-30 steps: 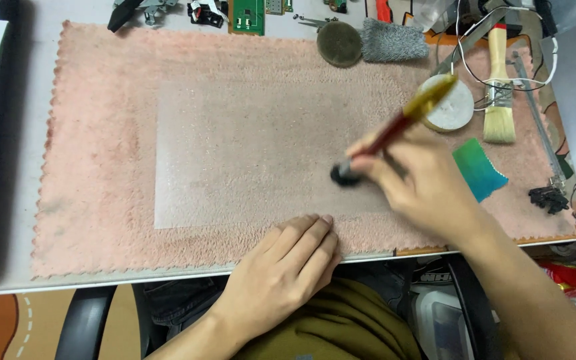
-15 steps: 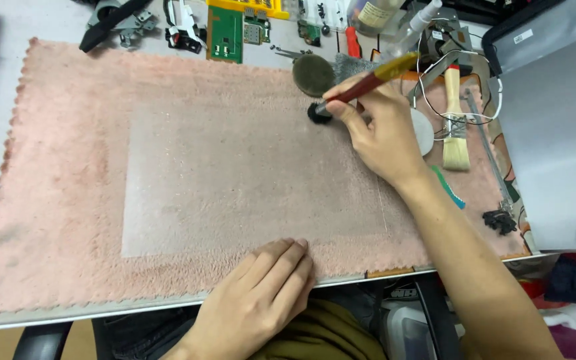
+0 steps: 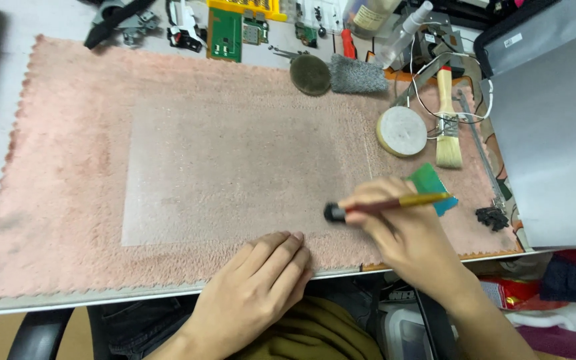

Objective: The person is using a handheld brush to clean or prepare the surface of a transparent plastic sheet on a workbench.

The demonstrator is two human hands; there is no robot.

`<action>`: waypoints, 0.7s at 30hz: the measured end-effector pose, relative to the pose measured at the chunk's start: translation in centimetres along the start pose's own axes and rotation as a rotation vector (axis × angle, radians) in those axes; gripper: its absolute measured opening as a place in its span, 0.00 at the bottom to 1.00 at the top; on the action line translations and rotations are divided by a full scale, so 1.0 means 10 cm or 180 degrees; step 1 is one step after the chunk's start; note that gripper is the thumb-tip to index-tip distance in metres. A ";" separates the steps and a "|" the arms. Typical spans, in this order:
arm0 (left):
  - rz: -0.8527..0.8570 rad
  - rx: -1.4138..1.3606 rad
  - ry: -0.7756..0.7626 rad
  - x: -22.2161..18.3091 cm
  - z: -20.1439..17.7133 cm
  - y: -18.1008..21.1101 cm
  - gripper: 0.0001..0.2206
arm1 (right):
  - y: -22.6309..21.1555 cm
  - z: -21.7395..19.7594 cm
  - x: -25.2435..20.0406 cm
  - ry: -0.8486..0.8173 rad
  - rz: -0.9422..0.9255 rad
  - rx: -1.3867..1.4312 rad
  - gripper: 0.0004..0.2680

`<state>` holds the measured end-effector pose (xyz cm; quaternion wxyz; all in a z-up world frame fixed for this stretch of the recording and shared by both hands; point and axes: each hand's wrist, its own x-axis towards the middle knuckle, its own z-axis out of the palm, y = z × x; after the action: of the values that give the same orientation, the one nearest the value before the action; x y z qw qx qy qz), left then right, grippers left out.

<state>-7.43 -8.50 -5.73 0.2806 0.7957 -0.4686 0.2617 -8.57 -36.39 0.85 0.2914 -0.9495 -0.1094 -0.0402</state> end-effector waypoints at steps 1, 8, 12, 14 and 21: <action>-0.0001 -0.0026 -0.0016 -0.01 0.01 0.00 0.10 | -0.09 -0.06 -0.05 -0.0047 -0.0146 -0.0072 0.07; 0.0025 0.0158 0.0047 -0.03 0.05 0.01 0.11 | 0.14 -0.15 -0.14 -0.0169 0.0041 -0.0016 0.09; 0.0016 0.0128 0.0032 -0.04 0.06 0.00 0.11 | 0.37 -0.08 0.22 -0.0187 0.0575 0.0039 0.09; 0.0031 0.0125 0.0077 -0.03 0.06 0.00 0.10 | 0.41 -0.08 0.49 -0.0094 0.0760 -0.0024 0.08; 0.0076 0.0136 0.0130 -0.02 0.08 -0.02 0.09 | 0.65 -0.19 1.21 0.0384 0.0126 -0.0122 0.13</action>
<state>-7.22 -8.83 -6.47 0.2699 0.7903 -0.4666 0.2912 4.66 -40.50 0.58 0.2799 -0.9527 -0.0720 -0.0937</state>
